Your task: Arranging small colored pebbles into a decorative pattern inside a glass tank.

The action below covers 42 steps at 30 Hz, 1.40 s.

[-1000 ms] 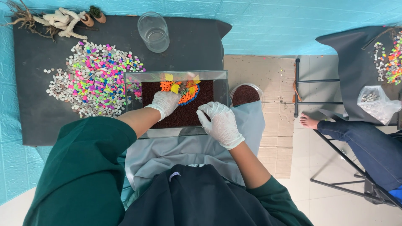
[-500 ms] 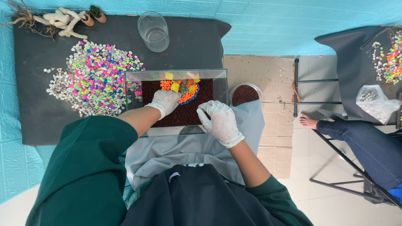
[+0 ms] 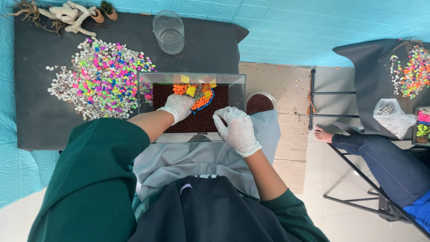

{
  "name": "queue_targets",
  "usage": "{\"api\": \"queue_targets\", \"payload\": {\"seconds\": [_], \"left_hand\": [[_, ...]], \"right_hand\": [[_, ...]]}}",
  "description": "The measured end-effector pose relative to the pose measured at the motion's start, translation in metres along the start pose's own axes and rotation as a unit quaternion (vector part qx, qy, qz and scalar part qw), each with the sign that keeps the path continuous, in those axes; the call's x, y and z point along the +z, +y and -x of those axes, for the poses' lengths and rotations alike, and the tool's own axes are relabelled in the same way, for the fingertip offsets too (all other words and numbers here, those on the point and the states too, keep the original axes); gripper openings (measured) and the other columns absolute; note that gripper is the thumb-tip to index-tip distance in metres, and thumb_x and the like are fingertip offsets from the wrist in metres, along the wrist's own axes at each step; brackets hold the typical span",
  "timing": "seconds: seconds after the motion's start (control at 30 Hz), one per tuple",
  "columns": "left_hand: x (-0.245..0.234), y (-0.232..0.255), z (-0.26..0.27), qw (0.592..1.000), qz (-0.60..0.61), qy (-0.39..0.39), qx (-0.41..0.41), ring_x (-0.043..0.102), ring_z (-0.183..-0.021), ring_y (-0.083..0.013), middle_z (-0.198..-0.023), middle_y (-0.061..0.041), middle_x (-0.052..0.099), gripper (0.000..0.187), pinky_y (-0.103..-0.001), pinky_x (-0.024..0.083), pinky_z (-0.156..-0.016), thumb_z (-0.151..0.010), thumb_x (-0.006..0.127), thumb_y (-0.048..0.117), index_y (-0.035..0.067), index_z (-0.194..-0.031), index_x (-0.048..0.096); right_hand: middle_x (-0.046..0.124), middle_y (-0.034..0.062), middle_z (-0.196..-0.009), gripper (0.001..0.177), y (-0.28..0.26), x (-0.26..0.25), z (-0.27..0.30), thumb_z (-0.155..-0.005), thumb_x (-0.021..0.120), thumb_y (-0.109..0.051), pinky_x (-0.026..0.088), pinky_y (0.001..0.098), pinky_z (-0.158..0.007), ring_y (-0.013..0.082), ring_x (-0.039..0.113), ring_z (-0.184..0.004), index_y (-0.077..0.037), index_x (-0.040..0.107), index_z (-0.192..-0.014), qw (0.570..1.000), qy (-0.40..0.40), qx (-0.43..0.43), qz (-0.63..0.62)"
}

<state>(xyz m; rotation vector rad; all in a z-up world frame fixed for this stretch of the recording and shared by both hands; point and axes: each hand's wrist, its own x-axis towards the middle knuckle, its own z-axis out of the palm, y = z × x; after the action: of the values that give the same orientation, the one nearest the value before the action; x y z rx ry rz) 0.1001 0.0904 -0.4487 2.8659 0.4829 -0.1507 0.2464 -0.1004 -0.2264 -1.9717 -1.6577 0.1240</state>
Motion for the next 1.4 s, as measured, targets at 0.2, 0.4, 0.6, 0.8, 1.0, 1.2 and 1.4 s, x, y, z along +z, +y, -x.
{"api": "queue_targets", "payload": {"seconds": [0.2, 0.4, 0.6, 0.8, 1.0, 1.2, 1.4], "left_hand": [[0.007, 0.008, -0.001, 0.997, -0.048, 0.021, 0.059, 0.068, -0.066, -0.0228, -0.067, -0.003, 0.065, 0.02, -0.036, 0.052, -0.05, -0.083, 0.075, 0.03, 0.015, -0.075, 0.064], [0.011, 0.008, -0.006, 0.998, -0.038, -0.017, 0.045, 0.069, -0.065, -0.023, -0.066, -0.002, 0.066, 0.024, -0.037, 0.053, -0.049, -0.085, 0.073, 0.036, 0.017, -0.075, 0.062], [0.015, 0.008, -0.01, 0.999, -0.022, -0.038, 0.032, 0.071, -0.069, -0.0249, -0.069, -0.002, 0.067, 0.024, -0.039, 0.055, -0.052, -0.086, 0.072, 0.036, 0.017, -0.076, 0.062], [0.01, 0.011, -0.008, 0.999, -0.035, -0.022, 0.036, 0.072, -0.071, -0.0266, -0.07, -0.003, 0.069, 0.02, -0.041, 0.056, -0.053, -0.09, 0.07, 0.032, 0.017, -0.078, 0.063], [-0.003, 0.011, -0.006, 0.999, -0.013, -0.03, 0.025, 0.073, -0.074, -0.0269, -0.073, -0.004, 0.07, 0.02, -0.042, 0.056, -0.055, -0.09, 0.07, 0.033, 0.017, -0.081, 0.062], [0.03, 0.003, -0.01, 0.998, -0.023, -0.021, 0.052, 0.072, -0.075, -0.0274, -0.073, -0.002, 0.068, 0.02, -0.041, 0.055, -0.053, -0.087, 0.072, 0.033, 0.017, -0.082, 0.062], [0.024, 0.006, -0.008, 0.997, -0.053, -0.001, 0.065, 0.071, -0.073, -0.0241, -0.071, 0.0, 0.066, 0.019, -0.039, 0.055, -0.053, -0.089, 0.071, 0.031, 0.018, -0.082, 0.061]], "right_hand": [[0.068, 0.0084, -0.074, 0.01, 0.001, -0.003, -0.002, -0.092, 0.077, -0.023, 0.058, 0.038, -0.067, 0.0299, 0.071, -0.073, -0.013, 0.073, -0.09, 1.0, 0.007, -0.003, -0.002], [0.068, 0.0091, -0.075, 0.01, 0.003, -0.003, -0.002, -0.091, 0.078, -0.023, 0.059, 0.0386, -0.068, 0.03, 0.071, -0.074, -0.014, 0.073, -0.091, 1.0, 0.007, 0.0, -0.005], [0.066, 0.0086, -0.073, 0.011, 0.007, 0.0, -0.003, -0.091, 0.078, -0.024, 0.058, 0.0382, -0.066, 0.0294, 0.07, -0.072, -0.015, 0.073, -0.09, 1.0, 0.011, -0.01, 0.015], [0.065, 0.0082, -0.072, 0.01, 0.007, 0.001, -0.003, -0.091, 0.078, -0.024, 0.058, 0.0387, -0.066, 0.0297, 0.07, -0.072, -0.015, 0.073, -0.09, 1.0, 0.012, -0.012, 0.016], [0.064, 0.0083, -0.073, 0.01, 0.008, 0.001, -0.003, -0.092, 0.076, -0.025, 0.058, 0.0395, -0.067, 0.03, 0.069, -0.072, -0.016, 0.072, -0.091, 1.0, -0.001, -0.005, 0.017], [0.065, 0.0091, -0.074, 0.009, 0.005, -0.003, -0.004, -0.093, 0.075, -0.023, 0.058, 0.04, -0.068, 0.0308, 0.069, -0.073, -0.015, 0.072, -0.092, 1.0, -0.012, 0.008, -0.002], [0.064, 0.0081, -0.075, 0.009, 0.007, -0.001, -0.004, -0.093, 0.076, -0.022, 0.057, 0.0396, -0.069, 0.0302, 0.069, -0.073, -0.015, 0.071, -0.092, 1.0, -0.008, 0.004, -0.005]]}}
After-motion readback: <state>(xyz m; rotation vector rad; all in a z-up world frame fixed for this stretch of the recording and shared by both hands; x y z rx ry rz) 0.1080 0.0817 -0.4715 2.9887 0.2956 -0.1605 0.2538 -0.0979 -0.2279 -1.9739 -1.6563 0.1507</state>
